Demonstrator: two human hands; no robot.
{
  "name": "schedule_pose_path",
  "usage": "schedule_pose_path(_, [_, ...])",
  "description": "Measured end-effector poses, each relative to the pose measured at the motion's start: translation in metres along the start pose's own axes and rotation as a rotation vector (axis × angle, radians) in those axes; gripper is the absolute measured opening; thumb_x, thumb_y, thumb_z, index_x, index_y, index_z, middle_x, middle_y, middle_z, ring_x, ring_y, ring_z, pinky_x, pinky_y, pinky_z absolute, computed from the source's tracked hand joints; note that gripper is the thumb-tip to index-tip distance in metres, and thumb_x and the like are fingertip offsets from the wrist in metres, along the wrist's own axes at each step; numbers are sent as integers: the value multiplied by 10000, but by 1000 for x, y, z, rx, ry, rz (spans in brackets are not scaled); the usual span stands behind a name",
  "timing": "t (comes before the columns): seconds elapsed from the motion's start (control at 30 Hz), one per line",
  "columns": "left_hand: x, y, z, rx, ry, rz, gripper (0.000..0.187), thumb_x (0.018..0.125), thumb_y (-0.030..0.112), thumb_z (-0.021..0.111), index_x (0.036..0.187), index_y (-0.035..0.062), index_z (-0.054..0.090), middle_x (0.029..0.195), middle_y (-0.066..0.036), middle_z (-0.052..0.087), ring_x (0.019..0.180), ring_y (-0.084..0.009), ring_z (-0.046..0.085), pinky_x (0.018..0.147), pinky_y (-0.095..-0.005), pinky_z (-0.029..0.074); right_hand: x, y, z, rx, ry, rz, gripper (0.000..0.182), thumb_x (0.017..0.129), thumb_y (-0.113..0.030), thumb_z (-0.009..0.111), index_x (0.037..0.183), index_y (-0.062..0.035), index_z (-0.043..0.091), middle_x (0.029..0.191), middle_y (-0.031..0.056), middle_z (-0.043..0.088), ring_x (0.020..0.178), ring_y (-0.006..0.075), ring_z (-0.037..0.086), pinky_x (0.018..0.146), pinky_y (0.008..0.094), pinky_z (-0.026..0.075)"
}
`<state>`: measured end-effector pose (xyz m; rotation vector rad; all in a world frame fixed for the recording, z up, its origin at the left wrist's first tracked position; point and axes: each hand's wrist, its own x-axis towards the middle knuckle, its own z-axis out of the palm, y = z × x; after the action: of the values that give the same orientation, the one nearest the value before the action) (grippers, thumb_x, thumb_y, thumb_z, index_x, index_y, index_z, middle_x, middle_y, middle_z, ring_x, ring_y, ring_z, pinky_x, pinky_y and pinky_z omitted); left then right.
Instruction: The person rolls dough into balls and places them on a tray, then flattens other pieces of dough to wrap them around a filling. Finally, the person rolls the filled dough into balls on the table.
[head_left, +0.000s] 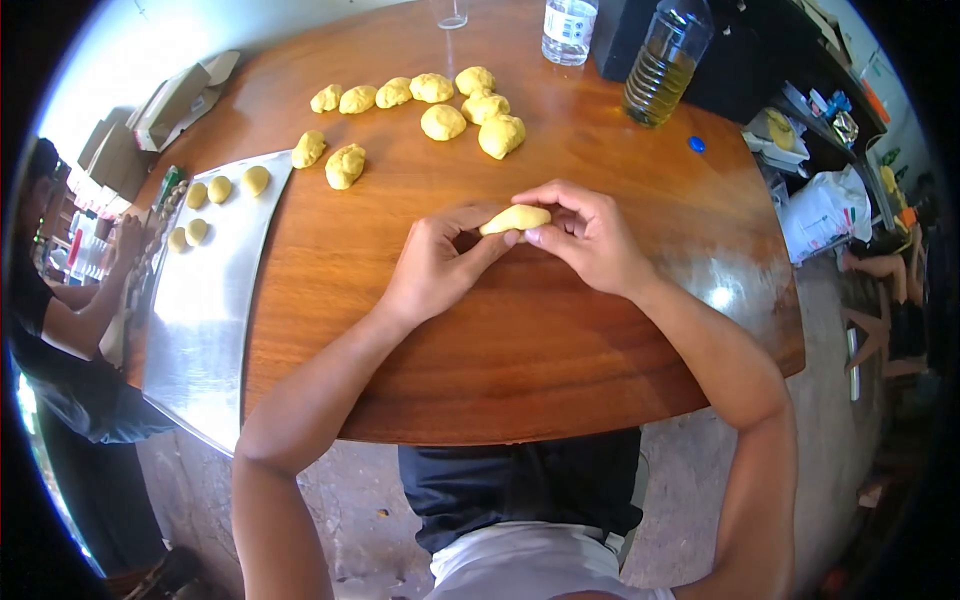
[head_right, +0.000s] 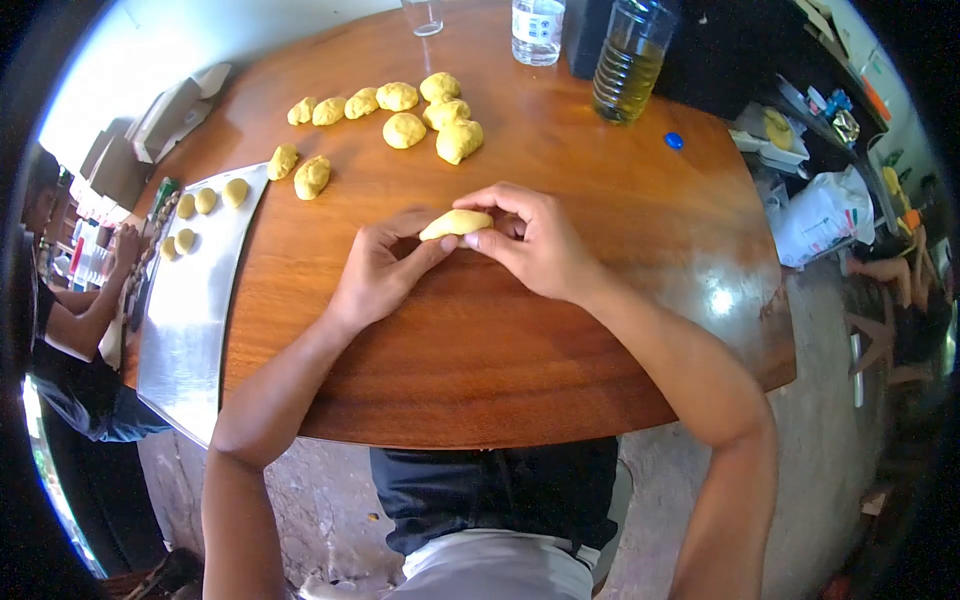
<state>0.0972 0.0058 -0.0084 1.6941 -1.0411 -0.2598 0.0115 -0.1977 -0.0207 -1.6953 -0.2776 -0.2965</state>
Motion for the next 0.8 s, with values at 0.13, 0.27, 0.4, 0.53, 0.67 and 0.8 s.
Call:
schedule_pose_path(0.13, [-1, 7, 3, -92, -29, -60, 402, 847, 32, 751, 1237, -30, 678, 1199, -136, 695, 1061, -200, 680, 943, -330, 548, 3, -13, -13, -396, 50, -175, 297, 847, 34, 740, 1137, -16, 701, 1115, 103, 705, 954, 188, 694, 822, 303, 566])
schedule_pose_path(0.27, [-2, 13, 1, -48, -81, 210, 477, 831, -10, 738, 1300, 3, 653, 1338, -167, 620, 1293, -279, 561, 1078, -402, 474, -26, -28, -31, -778, 71, -320, 455, 792, 115, 671, 1224, -28, 677, 1228, 154, 678, 1156, 330, 656, 996, 383, 533])
schedule_pose_path(0.4, [-10, 0, 9, 293, -216, 412, 380, 836, 59, 737, 1209, -1, 700, 1304, -179, 638, 1227, -366, 592, 1055, -423, 486, -76, -36, -41, -925, -140, -52, 589, 846, 154, 478, 1377, -64, 608, 1469, 170, 552, 1450, 295, 431, 1183, 380, 370])
schedule_pose_path(0.53, [-7, -1, 8, 202, -91, 320, 272, 854, 58, 726, 1123, 15, 725, 1152, -143, 703, 989, -302, 682, 851, -373, 550, -93, -25, -47, -339, 424, 39, 412, 965, 28, 556, 1369, -34, 608, 1334, 129, 640, 1264, 171, 565, 1017, 311, 468])
schedule_pose_path(0.67, [-4, -7, 5, 156, -43, 220, 242, 866, 64, 721, 1105, 27, 733, 1103, -121, 711, 865, -254, 671, 789, -339, 537, -81, -29, -38, -711, 211, 123, 465, 916, -124, 743, 1347, -19, 601, 1191, 106, 660, 1009, 173, 614, 827, 292, 510])
schedule_pose_path(0.8, [-3, -9, 5, 129, -24, 155, 218, 869, 75, 722, 1081, 29, 744, 1034, -121, 722, 818, -246, 669, 778, -342, 538, -50, -37, 8, -797, 322, -2, 555, 833, -254, 836, 1270, 12, 622, 1188, 115, 659, 1049, 199, 612, 856, 329, 516])
